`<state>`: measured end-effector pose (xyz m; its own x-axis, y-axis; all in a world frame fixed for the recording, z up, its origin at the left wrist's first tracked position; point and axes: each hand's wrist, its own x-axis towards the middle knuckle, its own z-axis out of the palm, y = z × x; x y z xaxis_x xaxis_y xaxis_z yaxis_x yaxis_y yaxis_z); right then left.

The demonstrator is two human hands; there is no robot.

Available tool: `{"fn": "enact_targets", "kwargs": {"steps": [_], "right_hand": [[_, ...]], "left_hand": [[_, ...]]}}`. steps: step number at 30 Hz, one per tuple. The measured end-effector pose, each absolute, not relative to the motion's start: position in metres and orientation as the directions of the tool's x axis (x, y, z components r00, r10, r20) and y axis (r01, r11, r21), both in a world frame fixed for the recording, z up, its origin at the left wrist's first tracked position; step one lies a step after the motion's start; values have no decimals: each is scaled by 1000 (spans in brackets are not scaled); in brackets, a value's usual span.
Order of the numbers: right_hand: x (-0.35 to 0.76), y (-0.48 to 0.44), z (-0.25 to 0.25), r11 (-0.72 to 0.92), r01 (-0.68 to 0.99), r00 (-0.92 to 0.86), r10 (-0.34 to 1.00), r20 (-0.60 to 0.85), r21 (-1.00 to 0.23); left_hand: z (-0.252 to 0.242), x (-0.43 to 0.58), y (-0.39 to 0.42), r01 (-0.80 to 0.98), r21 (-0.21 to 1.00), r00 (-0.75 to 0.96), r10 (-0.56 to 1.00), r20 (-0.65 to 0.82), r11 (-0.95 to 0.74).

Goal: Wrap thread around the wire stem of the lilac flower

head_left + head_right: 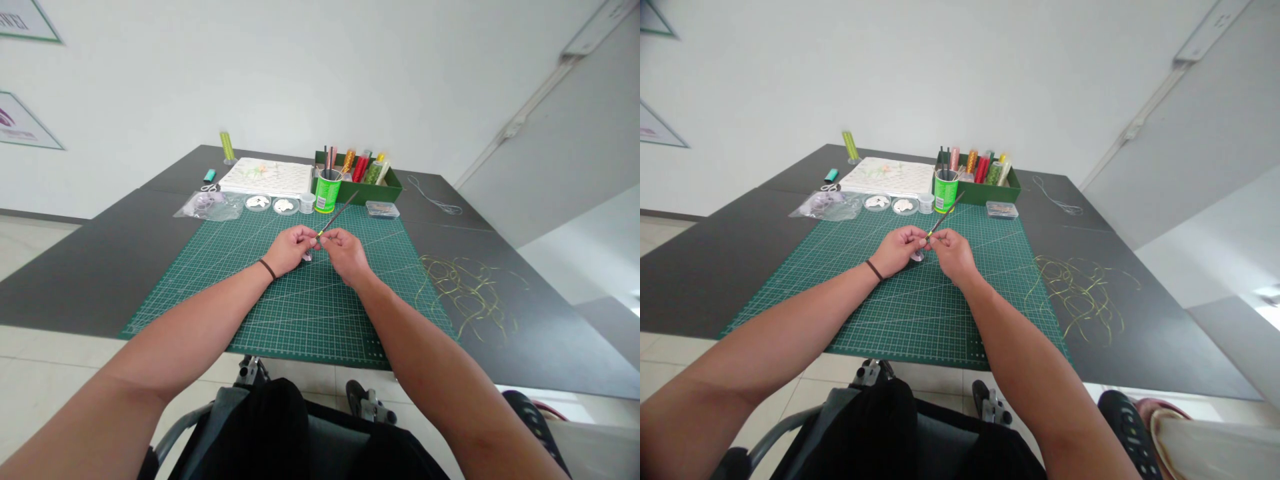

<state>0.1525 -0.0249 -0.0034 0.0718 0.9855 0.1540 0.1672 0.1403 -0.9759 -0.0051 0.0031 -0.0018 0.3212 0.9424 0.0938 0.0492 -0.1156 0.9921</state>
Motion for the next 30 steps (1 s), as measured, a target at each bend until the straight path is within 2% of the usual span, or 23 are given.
{"fn": "enact_targets", "kwargs": {"steps": [6,16,25,30], "right_hand": [[151,-26,-2,132,70,59,989,136,-989],[149,-27,4,99,-38,69,993,96,-994],[148,-27,6,91,-76,49,995,87,-993],[148,-27,6,52,-123,31,998,49,-991]], "left_hand": [[-6,-5,4,-101,993,391,915,102,-67],[-10,-6,8,-244,970,463,879,115,2],[-12,-6,8,-293,956,484,861,156,-8],[-10,-5,7,-295,955,515,848,123,40]]}}
